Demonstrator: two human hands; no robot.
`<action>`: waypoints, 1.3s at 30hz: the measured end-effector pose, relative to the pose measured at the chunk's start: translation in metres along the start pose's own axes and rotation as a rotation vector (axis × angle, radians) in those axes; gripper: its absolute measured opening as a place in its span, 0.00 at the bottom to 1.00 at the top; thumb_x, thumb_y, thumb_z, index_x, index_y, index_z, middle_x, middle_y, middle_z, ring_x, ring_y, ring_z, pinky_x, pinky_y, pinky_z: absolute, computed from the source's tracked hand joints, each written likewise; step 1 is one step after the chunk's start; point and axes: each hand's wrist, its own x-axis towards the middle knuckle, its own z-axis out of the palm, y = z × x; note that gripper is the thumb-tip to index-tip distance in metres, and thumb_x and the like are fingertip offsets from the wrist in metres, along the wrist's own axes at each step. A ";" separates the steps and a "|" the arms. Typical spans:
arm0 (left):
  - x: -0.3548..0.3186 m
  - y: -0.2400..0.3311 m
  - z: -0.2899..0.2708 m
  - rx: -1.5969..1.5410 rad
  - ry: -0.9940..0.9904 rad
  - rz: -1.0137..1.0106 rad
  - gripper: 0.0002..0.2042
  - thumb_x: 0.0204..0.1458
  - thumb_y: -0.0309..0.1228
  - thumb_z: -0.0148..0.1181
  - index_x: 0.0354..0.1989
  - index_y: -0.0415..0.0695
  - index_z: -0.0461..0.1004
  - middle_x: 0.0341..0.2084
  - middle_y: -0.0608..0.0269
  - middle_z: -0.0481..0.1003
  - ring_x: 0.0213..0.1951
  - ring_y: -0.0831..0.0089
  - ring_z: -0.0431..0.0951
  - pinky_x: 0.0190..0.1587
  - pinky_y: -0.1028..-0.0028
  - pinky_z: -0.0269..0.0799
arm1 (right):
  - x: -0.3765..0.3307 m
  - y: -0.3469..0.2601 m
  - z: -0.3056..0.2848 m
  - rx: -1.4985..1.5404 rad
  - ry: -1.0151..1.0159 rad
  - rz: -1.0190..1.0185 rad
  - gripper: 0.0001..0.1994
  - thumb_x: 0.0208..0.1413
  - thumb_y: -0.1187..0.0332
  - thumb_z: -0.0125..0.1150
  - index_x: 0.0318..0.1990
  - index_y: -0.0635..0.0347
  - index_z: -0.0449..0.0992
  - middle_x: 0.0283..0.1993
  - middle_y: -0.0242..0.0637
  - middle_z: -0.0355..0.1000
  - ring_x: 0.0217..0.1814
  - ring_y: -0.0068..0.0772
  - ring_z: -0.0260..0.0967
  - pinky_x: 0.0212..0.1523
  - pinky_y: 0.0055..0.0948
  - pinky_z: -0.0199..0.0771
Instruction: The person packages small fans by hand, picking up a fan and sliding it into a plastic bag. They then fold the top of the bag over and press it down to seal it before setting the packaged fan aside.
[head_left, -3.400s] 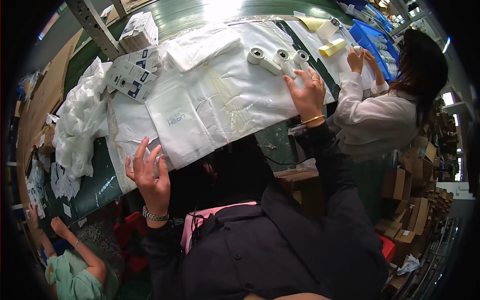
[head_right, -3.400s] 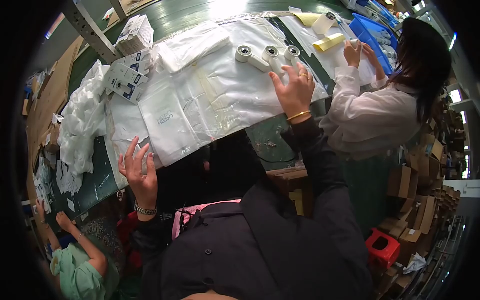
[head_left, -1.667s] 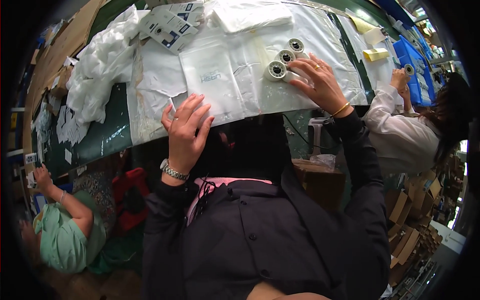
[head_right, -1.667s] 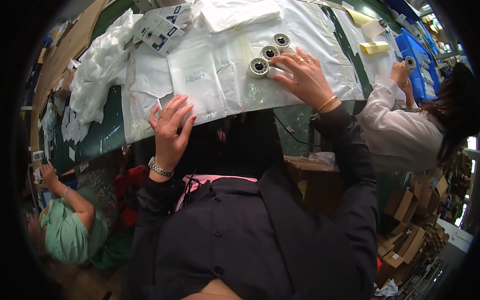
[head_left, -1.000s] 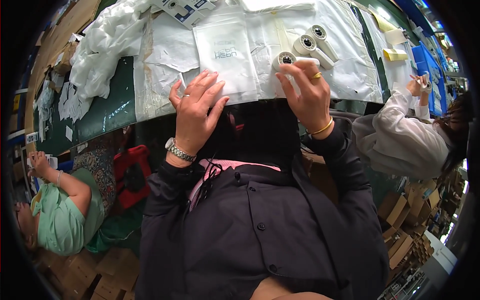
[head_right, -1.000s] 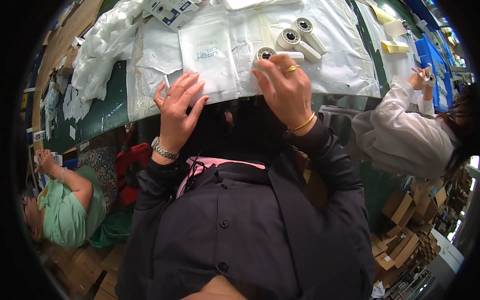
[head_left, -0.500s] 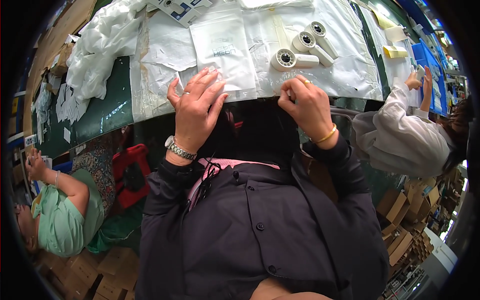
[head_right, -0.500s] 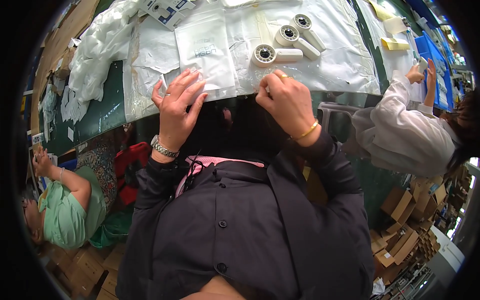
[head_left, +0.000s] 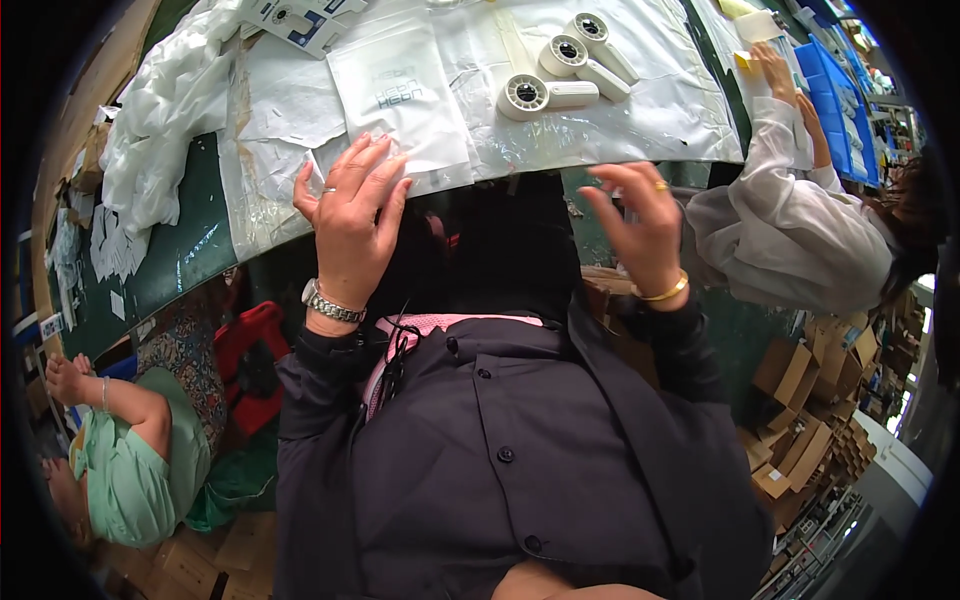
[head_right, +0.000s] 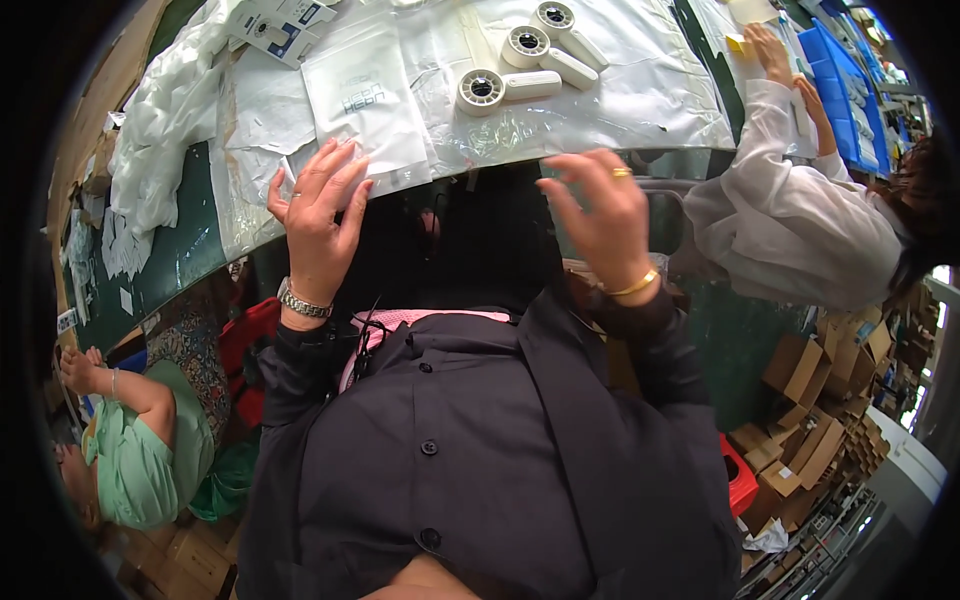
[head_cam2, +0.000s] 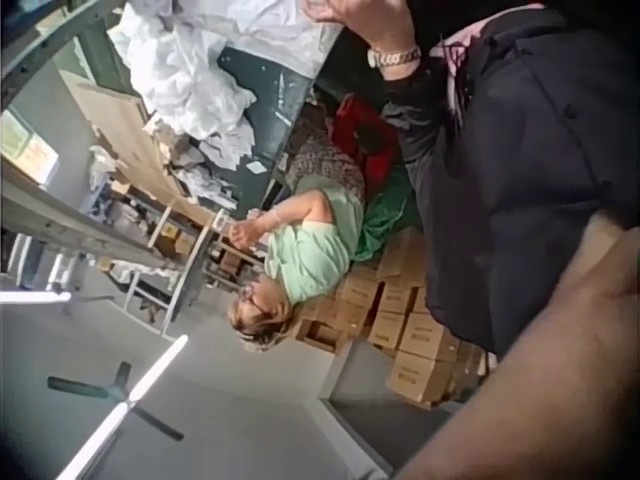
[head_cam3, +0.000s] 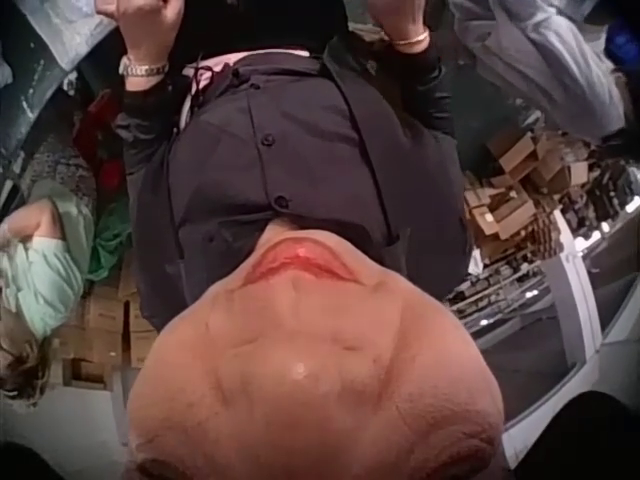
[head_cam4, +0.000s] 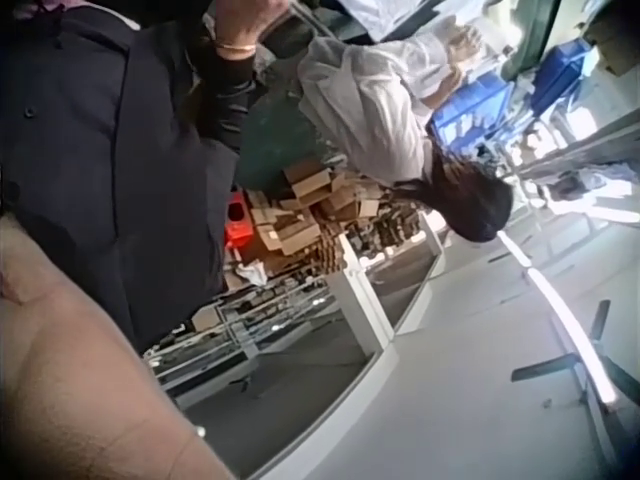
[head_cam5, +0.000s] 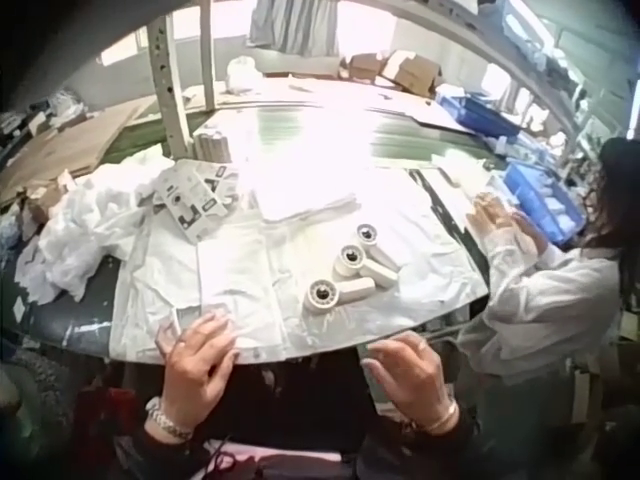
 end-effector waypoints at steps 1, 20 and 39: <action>0.001 0.000 0.000 0.006 0.006 -0.002 0.14 0.64 0.33 0.68 0.57 0.52 0.84 0.63 0.69 0.80 0.70 0.70 0.74 0.77 0.53 0.39 | 0.005 -0.005 0.012 0.001 0.003 -0.002 0.10 0.57 0.75 0.75 0.45 0.56 0.83 0.36 0.33 0.75 0.33 0.28 0.70 0.36 0.28 0.70; 0.002 -0.001 0.002 0.012 -0.002 0.020 0.14 0.62 0.33 0.69 0.56 0.53 0.83 0.61 0.69 0.80 0.69 0.69 0.74 0.77 0.48 0.39 | -0.099 0.105 -0.018 -0.188 -0.308 0.285 0.08 0.59 0.69 0.72 0.43 0.59 0.84 0.37 0.42 0.76 0.36 0.45 0.73 0.39 0.42 0.74; 0.002 0.004 0.002 0.030 0.009 0.013 0.13 0.63 0.33 0.68 0.55 0.52 0.83 0.60 0.68 0.81 0.69 0.69 0.75 0.76 0.49 0.40 | 0.030 -0.022 0.060 -0.061 -0.006 -0.052 0.05 0.59 0.71 0.71 0.41 0.58 0.82 0.34 0.35 0.76 0.36 0.38 0.74 0.42 0.36 0.69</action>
